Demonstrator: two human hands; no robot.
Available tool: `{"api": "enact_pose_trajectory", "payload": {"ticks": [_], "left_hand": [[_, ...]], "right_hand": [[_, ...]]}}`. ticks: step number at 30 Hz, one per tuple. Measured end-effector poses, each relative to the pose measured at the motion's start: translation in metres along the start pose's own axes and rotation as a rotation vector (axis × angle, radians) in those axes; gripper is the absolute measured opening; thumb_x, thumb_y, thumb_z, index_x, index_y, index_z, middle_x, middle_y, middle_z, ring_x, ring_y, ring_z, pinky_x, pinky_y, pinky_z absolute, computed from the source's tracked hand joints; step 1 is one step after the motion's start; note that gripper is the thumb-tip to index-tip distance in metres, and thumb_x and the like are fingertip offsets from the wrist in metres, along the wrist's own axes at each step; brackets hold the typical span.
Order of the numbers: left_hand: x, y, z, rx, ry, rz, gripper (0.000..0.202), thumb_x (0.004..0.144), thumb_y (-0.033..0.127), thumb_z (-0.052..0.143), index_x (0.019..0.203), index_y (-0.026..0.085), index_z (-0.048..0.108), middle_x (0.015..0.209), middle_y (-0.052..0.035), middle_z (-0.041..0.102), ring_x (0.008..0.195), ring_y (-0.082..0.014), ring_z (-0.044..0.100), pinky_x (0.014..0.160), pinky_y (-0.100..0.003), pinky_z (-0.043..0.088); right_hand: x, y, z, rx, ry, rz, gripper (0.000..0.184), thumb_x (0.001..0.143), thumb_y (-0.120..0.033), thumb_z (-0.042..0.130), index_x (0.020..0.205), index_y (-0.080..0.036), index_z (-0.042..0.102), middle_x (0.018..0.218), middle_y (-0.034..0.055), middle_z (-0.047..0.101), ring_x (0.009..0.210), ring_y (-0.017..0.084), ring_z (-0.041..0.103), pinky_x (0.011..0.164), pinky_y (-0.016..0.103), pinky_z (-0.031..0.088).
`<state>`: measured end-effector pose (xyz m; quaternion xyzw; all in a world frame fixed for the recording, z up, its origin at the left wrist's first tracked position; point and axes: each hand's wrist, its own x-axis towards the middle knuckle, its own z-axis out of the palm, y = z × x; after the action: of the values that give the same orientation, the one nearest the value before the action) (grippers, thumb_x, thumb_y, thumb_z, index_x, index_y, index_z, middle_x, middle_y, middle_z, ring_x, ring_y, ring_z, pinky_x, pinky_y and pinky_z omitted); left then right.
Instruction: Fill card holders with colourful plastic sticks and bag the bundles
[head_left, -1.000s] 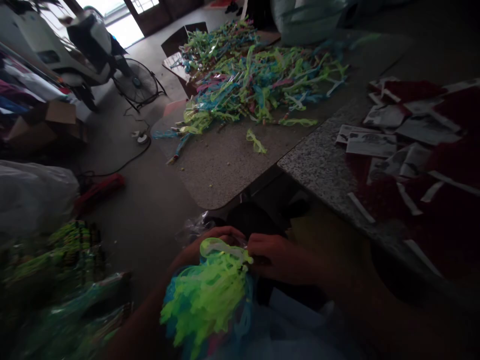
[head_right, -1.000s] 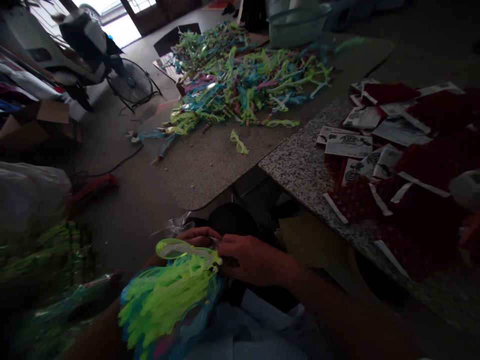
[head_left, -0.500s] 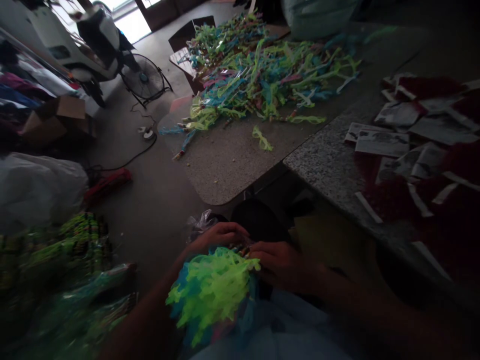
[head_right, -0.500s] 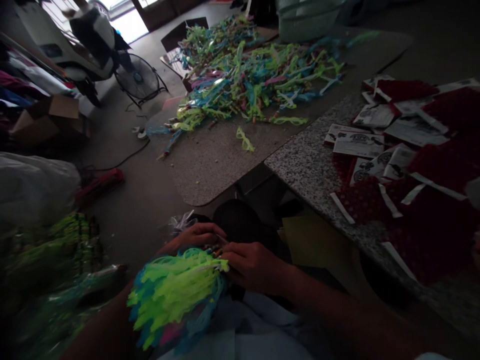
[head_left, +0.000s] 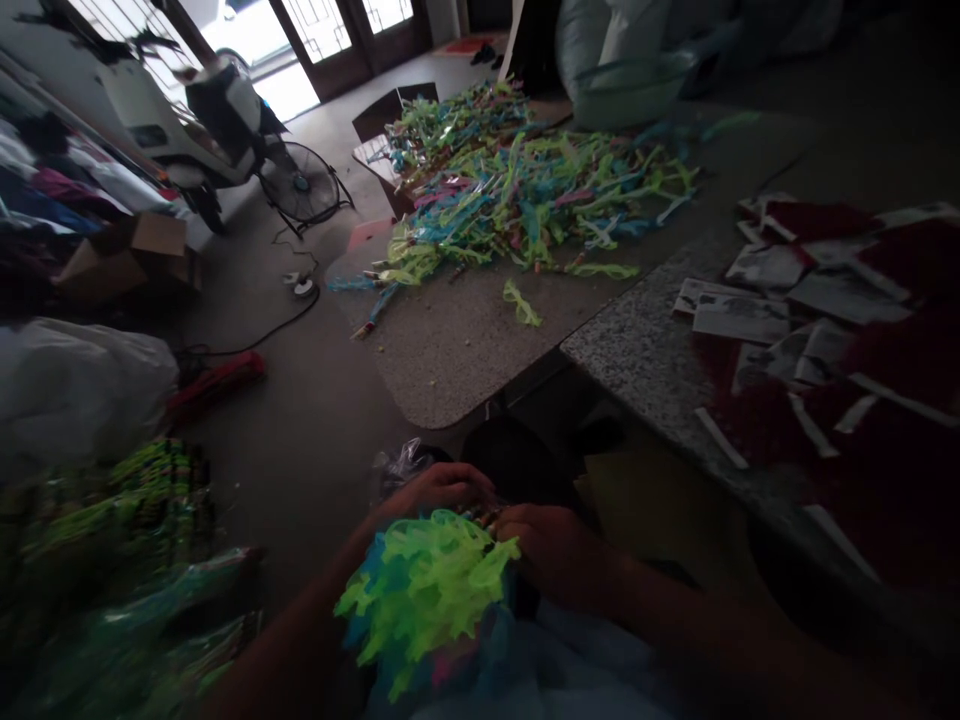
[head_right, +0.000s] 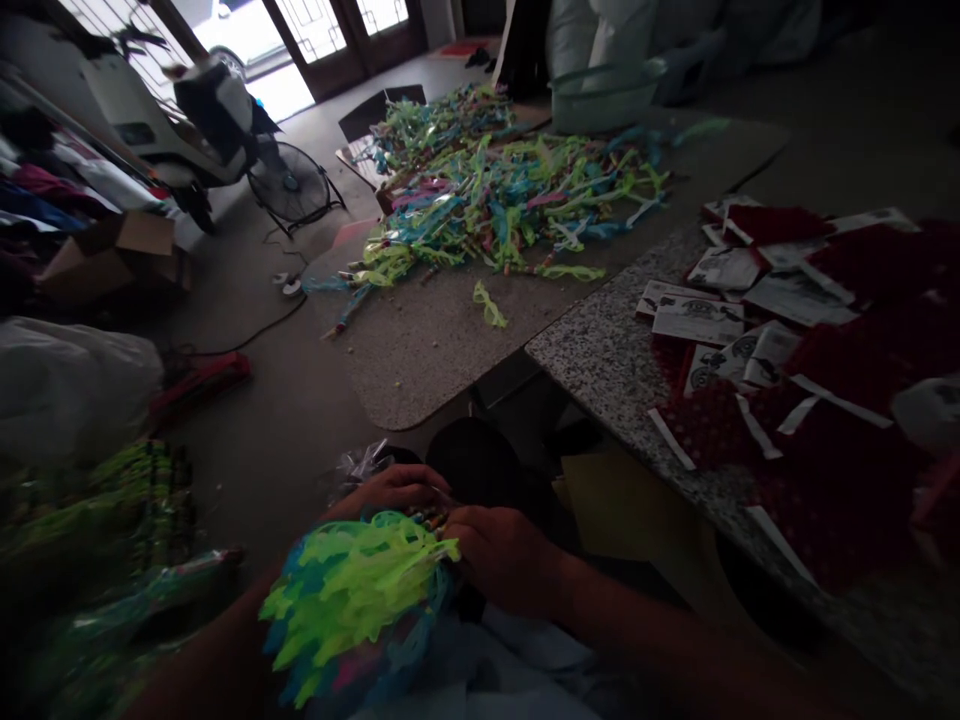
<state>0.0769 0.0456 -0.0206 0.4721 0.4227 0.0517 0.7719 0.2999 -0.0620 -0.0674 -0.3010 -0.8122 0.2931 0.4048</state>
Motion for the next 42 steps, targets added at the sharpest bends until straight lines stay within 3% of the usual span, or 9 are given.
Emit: {"api": "enact_pose_trajectory", "payload": {"ticks": [3, 8, 12, 20, 26, 33, 37, 42], "left_hand": [[0.001, 0.009, -0.005, 0.119, -0.04, -0.027, 0.031, 0.082, 0.04, 0.075, 0.102, 0.016, 0.077, 0.097, -0.0075, 0.076, 0.083, -0.0174, 0.067, 0.077, -0.026, 0.05], [0.005, 0.032, -0.012, 0.515, -0.187, -0.162, 0.033, 0.084, 0.046, 0.073, 0.102, 0.019, 0.078, 0.09, -0.0031, 0.075, 0.08, -0.0159, 0.065, 0.071, -0.023, 0.047], [0.013, 0.031, -0.012, 0.687, -0.177, -0.192, 0.038, 0.082, 0.054, 0.073, 0.096, 0.019, 0.077, 0.085, -0.0018, 0.074, 0.075, -0.0152, 0.063, 0.064, -0.021, 0.045], [0.023, 0.02, -0.008, 0.751, -0.094, -0.225, 0.037, 0.077, 0.054, 0.075, 0.09, 0.019, 0.078, 0.078, -0.0006, 0.073, 0.071, -0.0159, 0.063, 0.059, -0.022, 0.042], [0.025, 0.022, -0.007, 0.737, -0.1, -0.261, 0.038, 0.077, 0.055, 0.074, 0.091, 0.02, 0.077, 0.081, -0.0007, 0.074, 0.073, -0.0163, 0.064, 0.059, -0.022, 0.042], [0.024, 0.025, -0.004, 0.727, -0.072, -0.264, 0.031, 0.075, 0.049, 0.075, 0.086, 0.02, 0.078, 0.078, -0.0002, 0.074, 0.071, -0.0164, 0.064, 0.059, -0.022, 0.044], [0.028, 0.019, -0.009, 0.707, -0.08, -0.232, 0.032, 0.076, 0.05, 0.076, 0.086, 0.02, 0.078, 0.078, 0.0002, 0.075, 0.07, -0.015, 0.064, 0.06, -0.021, 0.043], [0.026, 0.022, -0.012, 0.618, -0.128, -0.195, 0.036, 0.074, 0.051, 0.078, 0.082, 0.016, 0.076, 0.076, -0.0025, 0.073, 0.07, -0.0164, 0.063, 0.062, -0.023, 0.045]], "right_hand": [[0.004, -0.001, -0.004, -0.011, -0.051, -0.024, 0.02, 0.103, -0.016, 0.046, 0.121, -0.017, 0.055, 0.114, 0.0123, 0.069, 0.109, 0.02, 0.067, 0.095, 0.036, 0.059], [0.003, -0.002, -0.001, -0.108, -0.036, -0.078, 0.029, 0.102, -0.016, 0.049, 0.13, -0.014, 0.053, 0.115, 0.0141, 0.07, 0.104, 0.022, 0.069, 0.088, 0.036, 0.06], [-0.003, -0.002, 0.003, -0.155, 0.012, -0.09, 0.029, 0.102, -0.016, 0.049, 0.13, -0.015, 0.054, 0.12, 0.0145, 0.07, 0.107, 0.022, 0.069, 0.092, 0.037, 0.058], [-0.003, -0.002, 0.003, -0.069, 0.071, -0.032, 0.023, 0.102, -0.017, 0.048, 0.123, -0.016, 0.057, 0.112, 0.0128, 0.071, 0.105, 0.021, 0.069, 0.089, 0.036, 0.059], [-0.001, -0.003, 0.001, -0.058, 0.106, -0.03, 0.021, 0.102, -0.018, 0.048, 0.121, -0.017, 0.058, 0.112, 0.0132, 0.071, 0.103, 0.022, 0.069, 0.087, 0.037, 0.06], [0.0, -0.001, 0.003, 0.156, 0.087, 0.086, 0.015, 0.101, -0.017, 0.054, 0.114, -0.02, 0.06, 0.109, 0.0109, 0.071, 0.103, 0.02, 0.068, 0.09, 0.034, 0.058], [0.001, -0.002, 0.004, 0.156, 0.104, 0.064, 0.015, 0.102, -0.017, 0.052, 0.115, -0.019, 0.06, 0.11, 0.0121, 0.071, 0.107, 0.021, 0.067, 0.093, 0.035, 0.056], [0.001, -0.003, 0.002, 0.154, 0.11, 0.147, 0.008, 0.103, -0.025, 0.055, 0.097, -0.02, 0.057, 0.095, 0.0079, 0.067, 0.092, 0.019, 0.066, 0.083, 0.031, 0.055]]}}
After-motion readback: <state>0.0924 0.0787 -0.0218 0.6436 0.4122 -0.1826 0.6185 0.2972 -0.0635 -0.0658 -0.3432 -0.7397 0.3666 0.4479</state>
